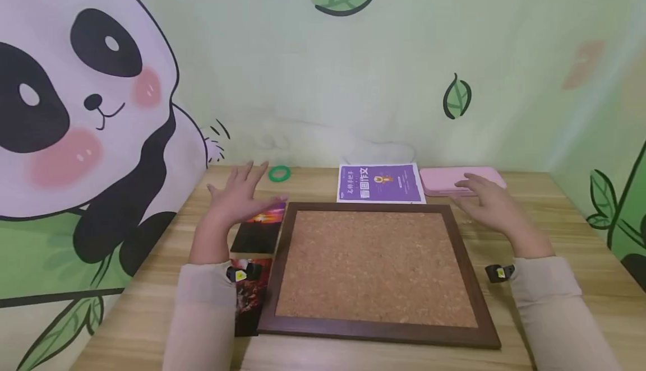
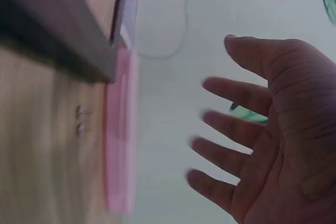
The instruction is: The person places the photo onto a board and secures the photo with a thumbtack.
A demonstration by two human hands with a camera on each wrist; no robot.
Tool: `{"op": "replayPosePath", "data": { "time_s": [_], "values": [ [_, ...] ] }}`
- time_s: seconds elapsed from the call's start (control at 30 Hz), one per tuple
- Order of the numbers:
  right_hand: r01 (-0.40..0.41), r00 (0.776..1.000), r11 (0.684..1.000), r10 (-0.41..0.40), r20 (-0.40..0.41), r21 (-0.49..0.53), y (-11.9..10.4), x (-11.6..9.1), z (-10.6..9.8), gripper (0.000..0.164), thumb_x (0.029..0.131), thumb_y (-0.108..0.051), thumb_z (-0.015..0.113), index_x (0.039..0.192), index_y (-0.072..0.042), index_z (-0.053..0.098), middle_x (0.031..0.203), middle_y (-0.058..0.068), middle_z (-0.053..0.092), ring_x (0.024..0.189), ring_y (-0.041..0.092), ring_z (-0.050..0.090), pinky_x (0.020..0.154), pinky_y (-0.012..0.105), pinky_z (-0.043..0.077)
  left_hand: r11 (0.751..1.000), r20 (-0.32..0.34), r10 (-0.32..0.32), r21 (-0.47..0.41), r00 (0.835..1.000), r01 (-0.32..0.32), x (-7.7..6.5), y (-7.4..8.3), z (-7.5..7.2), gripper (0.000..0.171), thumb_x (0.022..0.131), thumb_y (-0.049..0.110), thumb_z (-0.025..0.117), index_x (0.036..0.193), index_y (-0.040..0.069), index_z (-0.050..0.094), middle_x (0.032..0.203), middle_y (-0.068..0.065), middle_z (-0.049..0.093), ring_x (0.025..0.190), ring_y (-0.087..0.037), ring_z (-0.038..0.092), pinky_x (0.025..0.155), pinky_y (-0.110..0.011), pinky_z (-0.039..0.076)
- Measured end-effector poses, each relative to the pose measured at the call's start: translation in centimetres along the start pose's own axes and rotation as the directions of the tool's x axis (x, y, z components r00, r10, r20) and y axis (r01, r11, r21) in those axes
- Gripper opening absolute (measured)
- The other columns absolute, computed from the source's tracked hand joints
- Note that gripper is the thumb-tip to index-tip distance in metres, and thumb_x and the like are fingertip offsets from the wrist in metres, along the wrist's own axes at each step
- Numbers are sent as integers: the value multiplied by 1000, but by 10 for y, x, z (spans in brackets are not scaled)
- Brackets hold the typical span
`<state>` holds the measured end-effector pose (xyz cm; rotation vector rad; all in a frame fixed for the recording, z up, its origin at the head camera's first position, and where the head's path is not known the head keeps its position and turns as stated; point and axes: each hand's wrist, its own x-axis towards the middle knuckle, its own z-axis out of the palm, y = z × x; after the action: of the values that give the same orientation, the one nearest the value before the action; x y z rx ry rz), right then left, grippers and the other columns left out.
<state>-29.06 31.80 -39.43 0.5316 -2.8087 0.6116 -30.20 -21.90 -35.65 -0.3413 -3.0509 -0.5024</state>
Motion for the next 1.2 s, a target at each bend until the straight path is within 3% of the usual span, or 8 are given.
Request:
{"op": "replayPosePath", "data": {
  "time_s": [0.17,0.3,0.4,0.5,0.57,0.67,0.87,1.2],
  "values": [
    [-4,997,993,-5,78,115,31,-5,8,32,101,-20,61,117,7,68,118,29,66,112,51,59,95,64,44,996,16,-89,-22,996,89,5,-7,8,102,86,80,50,161,15,24,162,-23,22,147,-50,18,100,-84,6],
    [-92,989,979,69,131,181,52,-13,18,32,101,-23,63,119,2,70,118,25,68,113,49,60,96,64,44,962,32,-249,-109,968,251,7,-29,23,95,93,67,53,155,-1,30,153,-33,32,137,-53,34,104,-75,25],
    [-146,983,959,113,145,242,62,-20,24,35,99,-28,67,120,0,70,118,21,69,113,43,61,97,60,43,935,43,-312,-165,949,314,8,-46,35,88,96,60,53,149,-8,35,147,-36,39,133,-52,40,105,-66,34],
    [-182,978,938,143,150,295,67,-25,30,36,96,-32,71,118,-3,70,115,16,70,110,33,61,95,52,43,925,51,-325,-190,944,329,11,-60,47,79,95,57,57,136,-10,50,131,-34,52,117,-48,53,97,-59,44],
    [-199,976,927,160,146,318,69,-28,34,35,95,-34,71,116,-5,71,116,14,69,110,29,59,95,50,41,926,49,-324,-190,945,327,14,-65,55,67,93,56,61,114,-8,62,107,-28,60,96,-41,58,83,-51,49],
    [-201,977,924,166,132,326,74,-29,40,35,95,-36,71,115,-7,70,119,15,67,113,29,55,98,53,38,926,37,-324,-191,945,325,18,-67,65,64,89,56,67,101,-7,65,96,-23,60,83,-34,54,77,-48,49],
    [-198,979,925,169,116,323,78,-30,44,35,96,-37,70,114,-7,71,122,17,64,120,34,52,101,59,35,913,30,-376,-156,926,376,22,-58,69,77,85,56,71,120,-11,60,120,-31,57,98,-39,54,88,-54,49],
    [-223,973,920,190,131,322,76,-30,47,37,96,-38,69,113,-5,71,126,19,61,126,42,50,103,66,32,894,27,-410,-186,912,408,24,-63,77,53,87,45,72,106,-3,61,103,-20,62,88,-33,54,75,-48,47]
  ]
}}
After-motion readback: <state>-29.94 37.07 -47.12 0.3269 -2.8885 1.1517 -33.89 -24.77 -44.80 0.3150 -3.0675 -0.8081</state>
